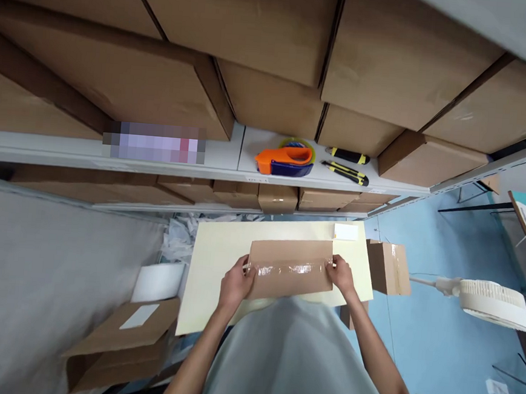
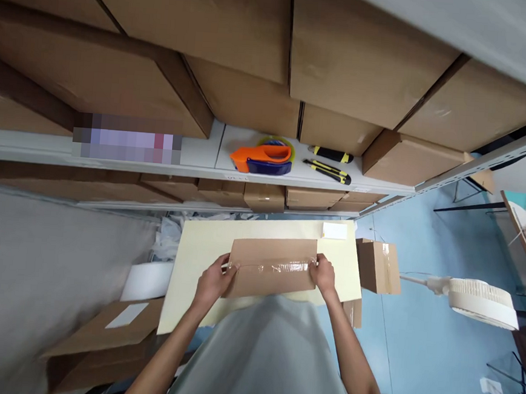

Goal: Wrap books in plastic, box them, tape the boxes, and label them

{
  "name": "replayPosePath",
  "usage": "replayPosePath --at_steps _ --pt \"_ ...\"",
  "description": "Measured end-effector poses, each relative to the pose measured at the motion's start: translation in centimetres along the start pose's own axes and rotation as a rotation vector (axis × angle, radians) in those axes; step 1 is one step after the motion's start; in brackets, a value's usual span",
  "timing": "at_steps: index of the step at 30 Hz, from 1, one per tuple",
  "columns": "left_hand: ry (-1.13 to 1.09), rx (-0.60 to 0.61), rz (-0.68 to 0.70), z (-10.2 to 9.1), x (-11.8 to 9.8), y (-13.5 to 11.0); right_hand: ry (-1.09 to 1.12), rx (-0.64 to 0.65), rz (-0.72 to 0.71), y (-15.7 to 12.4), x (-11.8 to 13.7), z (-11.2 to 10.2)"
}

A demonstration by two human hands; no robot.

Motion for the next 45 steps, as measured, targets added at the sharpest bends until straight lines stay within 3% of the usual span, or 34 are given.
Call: replayPosePath --at_steps 6,10,12,15,21,23,26,31,38,41,45 --pt "-0.189 0.015 -0.004 -0.1 1.5 1.1 0.019 0.032 -0.036 -0.1 0.7 -0.2" --pt "-0.133 -0.092 0.110 -1.2 0.0 1.1 -0.117 0.022 -0.074 0.1 2.2 -1.2" --pt "-0.095 -0.156 0.256 -2.1 -2.3 0.9 -0.167 -0.053 -0.168 0.3 4.2 -2.5" --pt "-0.090 -0.222 0.456 -3.9 -7.5 1.4 -0.146 -0.252 -0.401 0.7 9.0 -5.7" --pt "-0.120 -0.379 0.775 -9.1 -20.2 3.2 -0.071 -0.532 -0.875 1.9 22.9 -14.5" --pt "-0.110 -0.423 0.834 -10.2 -23.5 3.6 -0.152 -0.530 -0.921 3.1 26.9 -16.5" --pt "-0.094 -0.465 0.855 -10.6 -26.0 3.9 -0.288 -0.416 -0.816 5.6 30.5 -17.3" --pt "-0.138 -0.500 0.846 -9.2 -25.0 3.3 -0.488 -0.347 -0.740 7.7 31.4 -15.5" --pt "-0.256 -0.528 0.749 -7.3 -22.2 0.2 -0.511 -0.354 -0.746 7.0 30.4 -15.7" --pt "-0.321 -0.522 0.738 -7.5 -20.5 -2.6 -0.422 -0.446 -0.777 4.5 27.4 -14.5" --pt "-0.421 -0.514 0.651 -8.2 -16.4 -7.0 -0.263 -0.520 -0.811 -1.0 20.5 -10.6"
Point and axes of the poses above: each hand's wrist, its own y-axis towards the middle knuckle, its own z-axis out of the palm, x = y × z, the point moved 3 cm from there along y, towards the middle knuckle, and after that the axes turned 6 degrees about -y, right-handed, at the moved point
